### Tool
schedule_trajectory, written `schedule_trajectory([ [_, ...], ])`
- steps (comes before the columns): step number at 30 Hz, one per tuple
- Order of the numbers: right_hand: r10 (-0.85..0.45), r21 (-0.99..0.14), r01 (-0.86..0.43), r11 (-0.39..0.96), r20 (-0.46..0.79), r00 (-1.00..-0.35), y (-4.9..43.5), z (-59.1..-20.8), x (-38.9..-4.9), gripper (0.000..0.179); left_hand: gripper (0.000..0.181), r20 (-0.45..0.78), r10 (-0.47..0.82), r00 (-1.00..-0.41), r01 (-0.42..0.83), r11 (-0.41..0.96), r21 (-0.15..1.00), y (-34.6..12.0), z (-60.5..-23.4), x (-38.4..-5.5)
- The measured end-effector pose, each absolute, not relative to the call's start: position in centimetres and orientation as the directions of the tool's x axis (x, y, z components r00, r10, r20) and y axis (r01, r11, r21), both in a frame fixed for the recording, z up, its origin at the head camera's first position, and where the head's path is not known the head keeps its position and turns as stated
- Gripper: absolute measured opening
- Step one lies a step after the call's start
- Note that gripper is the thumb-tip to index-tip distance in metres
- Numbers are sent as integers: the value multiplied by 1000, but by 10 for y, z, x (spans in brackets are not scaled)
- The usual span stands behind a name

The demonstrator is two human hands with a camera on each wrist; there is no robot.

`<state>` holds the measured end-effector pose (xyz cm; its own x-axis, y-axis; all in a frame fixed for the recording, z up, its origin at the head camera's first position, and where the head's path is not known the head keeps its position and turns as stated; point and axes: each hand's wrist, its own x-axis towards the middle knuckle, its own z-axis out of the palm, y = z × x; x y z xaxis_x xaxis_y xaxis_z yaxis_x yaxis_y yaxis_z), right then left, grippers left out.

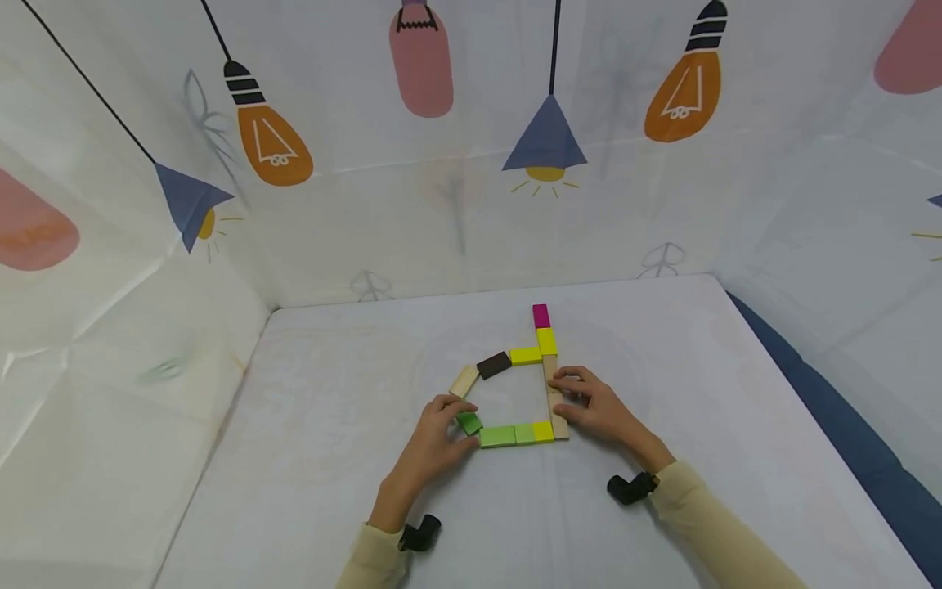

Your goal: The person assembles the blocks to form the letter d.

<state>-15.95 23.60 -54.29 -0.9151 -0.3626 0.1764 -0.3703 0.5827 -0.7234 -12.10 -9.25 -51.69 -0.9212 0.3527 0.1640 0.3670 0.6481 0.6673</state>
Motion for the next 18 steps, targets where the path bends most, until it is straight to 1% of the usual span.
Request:
schedule_trajectory([
  [8, -351, -744, -351, 568, 167, -921, 242, -541, -160, 40, 44, 188, 311, -932, 354, 662, 660, -105, -511, -126],
  [14, -336, -790, -314, 527, 146, -931, 250, -537, -161, 40, 48, 151, 294, -944, 314, 656, 686, -122, -501, -134],
  [18, -326, -779, -306, 547, 139, -935, 255, -531, -160, 42, 51, 120, 280, -952, 288, 697, 657, -137, -497, -139],
])
